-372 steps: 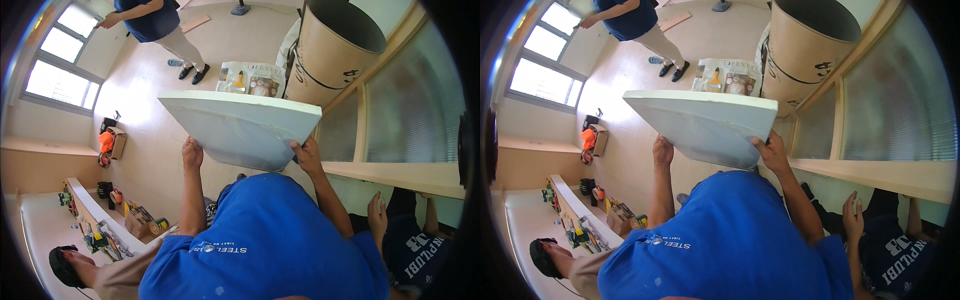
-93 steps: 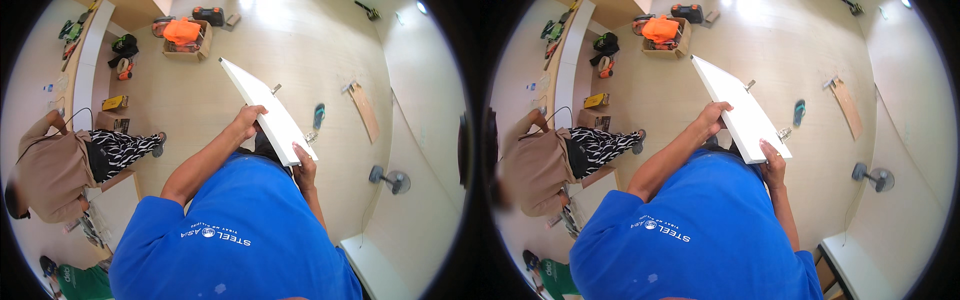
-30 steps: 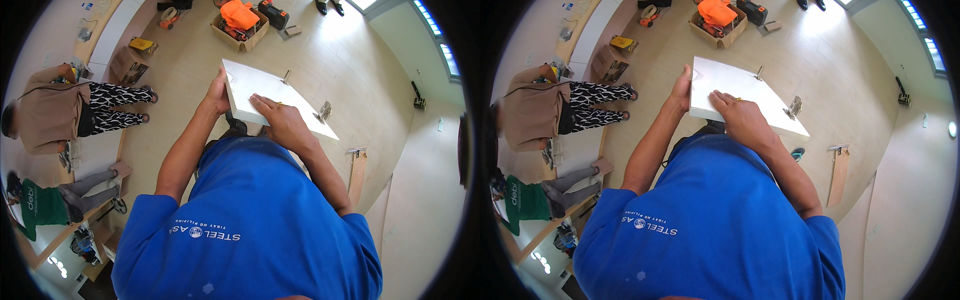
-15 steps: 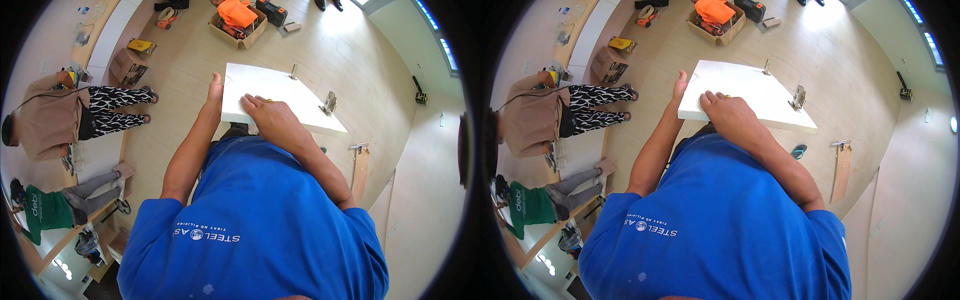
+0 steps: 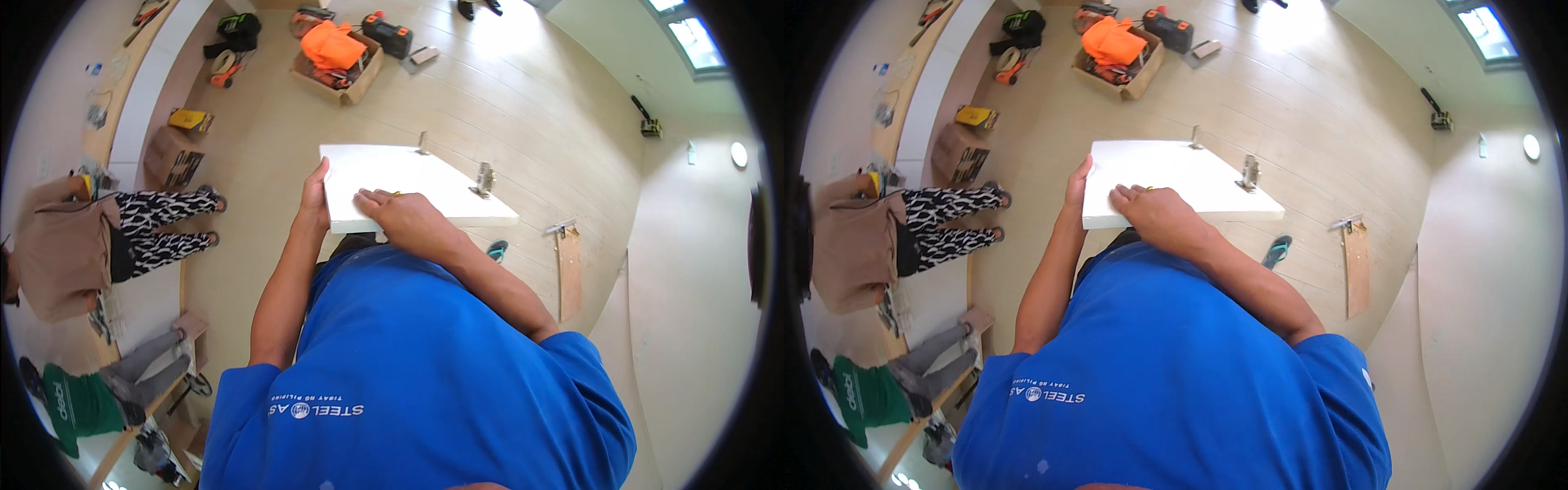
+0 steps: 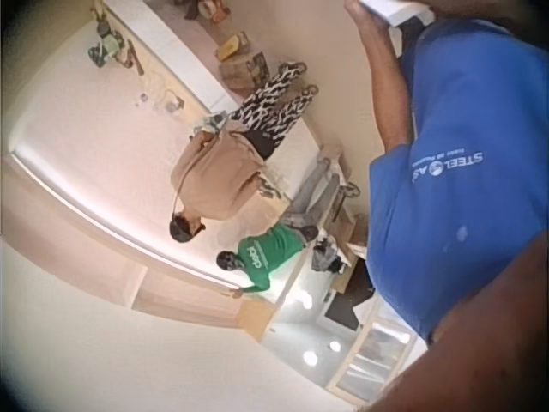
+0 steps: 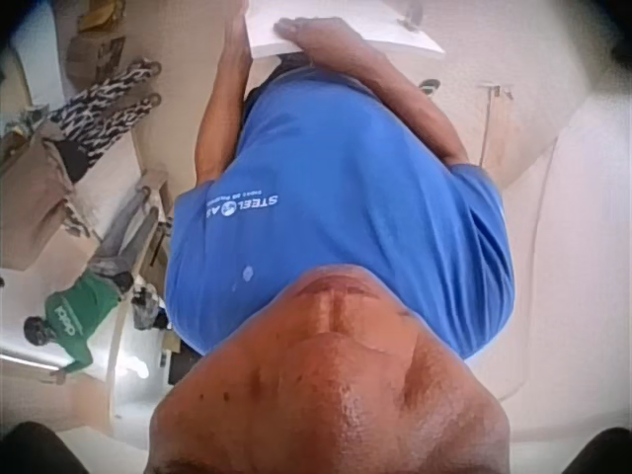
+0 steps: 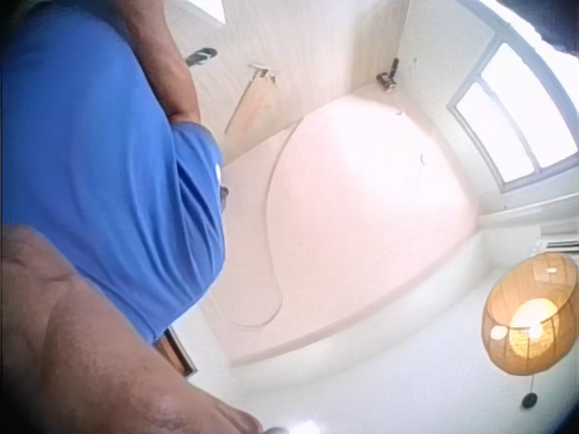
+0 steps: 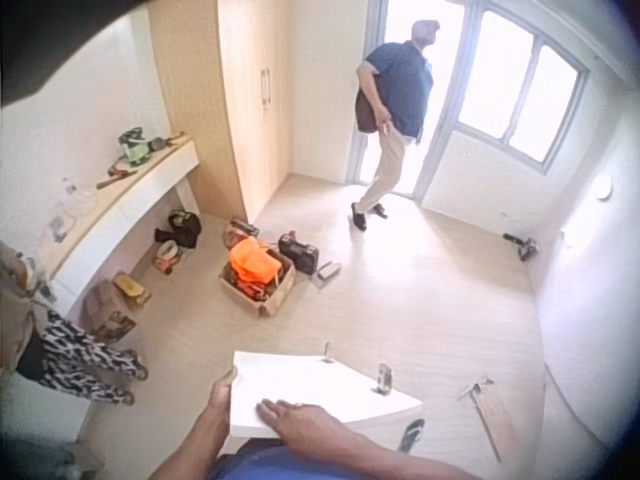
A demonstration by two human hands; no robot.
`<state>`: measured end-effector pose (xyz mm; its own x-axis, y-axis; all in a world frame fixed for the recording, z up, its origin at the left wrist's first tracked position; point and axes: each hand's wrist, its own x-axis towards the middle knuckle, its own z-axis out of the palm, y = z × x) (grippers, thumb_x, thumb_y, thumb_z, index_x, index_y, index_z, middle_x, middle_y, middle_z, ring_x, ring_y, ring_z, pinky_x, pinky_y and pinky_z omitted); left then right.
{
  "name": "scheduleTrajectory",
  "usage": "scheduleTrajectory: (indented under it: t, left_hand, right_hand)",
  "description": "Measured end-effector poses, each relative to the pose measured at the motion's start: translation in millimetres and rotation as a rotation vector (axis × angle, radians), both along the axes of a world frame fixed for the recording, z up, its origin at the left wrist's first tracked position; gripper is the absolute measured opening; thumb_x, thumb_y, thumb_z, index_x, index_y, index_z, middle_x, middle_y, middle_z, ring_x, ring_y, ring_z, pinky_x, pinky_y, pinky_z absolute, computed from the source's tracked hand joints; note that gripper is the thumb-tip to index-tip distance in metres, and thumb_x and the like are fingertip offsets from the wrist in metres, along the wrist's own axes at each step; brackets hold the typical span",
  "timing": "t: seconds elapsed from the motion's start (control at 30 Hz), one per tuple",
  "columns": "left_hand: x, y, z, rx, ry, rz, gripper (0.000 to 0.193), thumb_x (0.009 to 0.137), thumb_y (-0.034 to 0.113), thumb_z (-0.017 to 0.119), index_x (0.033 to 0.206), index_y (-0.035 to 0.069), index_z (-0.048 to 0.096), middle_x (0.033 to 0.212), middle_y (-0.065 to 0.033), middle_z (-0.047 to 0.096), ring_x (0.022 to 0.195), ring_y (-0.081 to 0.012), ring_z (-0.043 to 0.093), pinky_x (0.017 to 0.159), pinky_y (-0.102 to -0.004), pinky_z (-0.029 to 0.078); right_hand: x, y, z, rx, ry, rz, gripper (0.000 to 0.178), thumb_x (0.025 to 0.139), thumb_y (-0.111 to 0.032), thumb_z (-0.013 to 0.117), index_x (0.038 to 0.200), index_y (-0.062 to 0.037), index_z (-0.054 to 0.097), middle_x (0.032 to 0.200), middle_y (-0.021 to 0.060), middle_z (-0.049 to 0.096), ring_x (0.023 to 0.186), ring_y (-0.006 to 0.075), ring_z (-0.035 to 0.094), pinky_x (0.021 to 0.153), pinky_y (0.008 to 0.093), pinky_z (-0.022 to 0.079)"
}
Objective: The person receives a white cabinet door and walks to a workbench. They unwrap a hinge, attach it to the door, and then attach a second hinge. The door is then placed on the floor. Other people are present in the room.
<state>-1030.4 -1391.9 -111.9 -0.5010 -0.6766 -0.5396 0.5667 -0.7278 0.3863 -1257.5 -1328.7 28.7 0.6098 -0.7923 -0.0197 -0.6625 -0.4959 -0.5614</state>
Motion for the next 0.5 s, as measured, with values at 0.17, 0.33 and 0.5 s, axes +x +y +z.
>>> scheduleTrajectory:
  t: [0.17,0.33,0.5]
  left_hand:
    - [-8.8,8.2,-4.3,0.084,-0.075,0.014,0.075,0.107,0.056,0.047,0.154,-0.002,0.045,0.15,-0.0258,0.056,0.137,-0.0421,0.057,0.118,-0.0548,0.043]
    - [-14.8,8.2,-9.5,0.174,-0.093,0.071,0.077,0.105,0.063,0.048,0.15,0.0,0.05,0.144,-0.0206,0.062,0.135,-0.0381,0.058,0.114,-0.0544,0.045]
    - [-5.2,5.5,20.1,0.155,-0.442,-0.152,0.08,0.103,0.068,0.051,0.147,0.003,0.049,0.136,-0.0203,0.066,0.117,-0.0348,0.07,0.097,-0.0496,0.055]
  right_hand:
    - [-13.0,-3.8,-5.0,0.219,-0.067,-0.054,0.05,0.092,-0.004,0.058,0.142,-0.0027,0.058,0.134,0.02,0.069,0.115,0.0386,0.07,0.095,0.0486,0.058]
    - [-26.1,-17.5,-16.4,0.304,-0.078,-0.159,0.066,0.079,-0.003,0.074,0.143,-0.0137,0.062,0.114,0.0236,0.074,0.104,0.0443,0.07,0.092,0.0509,0.055]
    - [-27.3,-46.7,-18.5,0.441,-0.201,-0.263,0.052,0.086,-0.008,0.073,0.137,-0.0076,0.063,0.102,0.0263,0.074,0.099,0.046,0.069,0.087,0.052,0.054]
